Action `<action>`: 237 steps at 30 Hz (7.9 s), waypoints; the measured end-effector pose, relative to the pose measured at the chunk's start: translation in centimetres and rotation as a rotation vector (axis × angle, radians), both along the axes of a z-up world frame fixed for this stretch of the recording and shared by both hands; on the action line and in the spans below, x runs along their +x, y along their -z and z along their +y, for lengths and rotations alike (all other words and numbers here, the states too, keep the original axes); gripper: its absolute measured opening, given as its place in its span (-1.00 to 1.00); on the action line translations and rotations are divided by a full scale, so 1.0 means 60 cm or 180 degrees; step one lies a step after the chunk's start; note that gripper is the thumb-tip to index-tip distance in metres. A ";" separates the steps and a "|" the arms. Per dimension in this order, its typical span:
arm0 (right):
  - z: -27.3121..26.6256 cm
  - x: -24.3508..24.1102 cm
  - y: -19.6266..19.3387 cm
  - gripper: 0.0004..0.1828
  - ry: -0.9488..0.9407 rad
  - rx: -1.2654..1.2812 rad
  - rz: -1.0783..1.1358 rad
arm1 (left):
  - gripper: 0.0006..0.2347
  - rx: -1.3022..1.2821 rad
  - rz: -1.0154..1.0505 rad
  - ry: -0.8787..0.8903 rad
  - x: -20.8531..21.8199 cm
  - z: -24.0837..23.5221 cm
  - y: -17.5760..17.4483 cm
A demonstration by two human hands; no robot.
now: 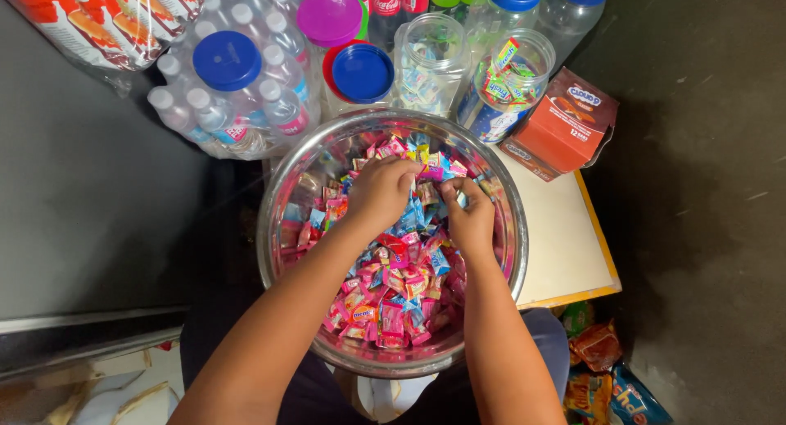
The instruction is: Sorting through various candies in a large metal bowl.
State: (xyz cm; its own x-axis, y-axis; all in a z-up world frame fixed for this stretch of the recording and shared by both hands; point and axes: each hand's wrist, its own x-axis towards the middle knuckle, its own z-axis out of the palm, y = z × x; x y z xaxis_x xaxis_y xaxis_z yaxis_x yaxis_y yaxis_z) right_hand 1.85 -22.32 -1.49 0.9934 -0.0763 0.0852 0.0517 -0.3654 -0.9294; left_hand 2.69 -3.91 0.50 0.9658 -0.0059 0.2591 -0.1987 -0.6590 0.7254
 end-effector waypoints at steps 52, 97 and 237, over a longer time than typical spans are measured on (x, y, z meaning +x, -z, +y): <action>0.016 0.002 -0.074 -0.68 -0.0799 0.1807 0.0678 | -0.80 -0.3061 0.1263 0.0270 -0.015 0.051 -0.007; 0.064 0.437 -0.192 -0.25 -0.0765 0.0052 0.1152 | -0.67 -0.0964 0.0557 -0.0473 0.409 0.003 -0.068; 0.020 -0.044 -0.003 -0.70 0.0668 -0.1254 -0.0719 | -0.60 0.1009 0.0050 -0.0943 -0.063 0.167 0.104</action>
State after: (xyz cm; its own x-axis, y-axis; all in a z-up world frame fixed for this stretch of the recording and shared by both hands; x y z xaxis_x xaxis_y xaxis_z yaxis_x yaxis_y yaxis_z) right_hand -0.78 -21.10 -1.34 0.9135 -0.1912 0.3592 0.1236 -0.7106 -0.6926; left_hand -1.06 6.08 -5.76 0.9416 0.1954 0.2744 0.0422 -0.8765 0.4795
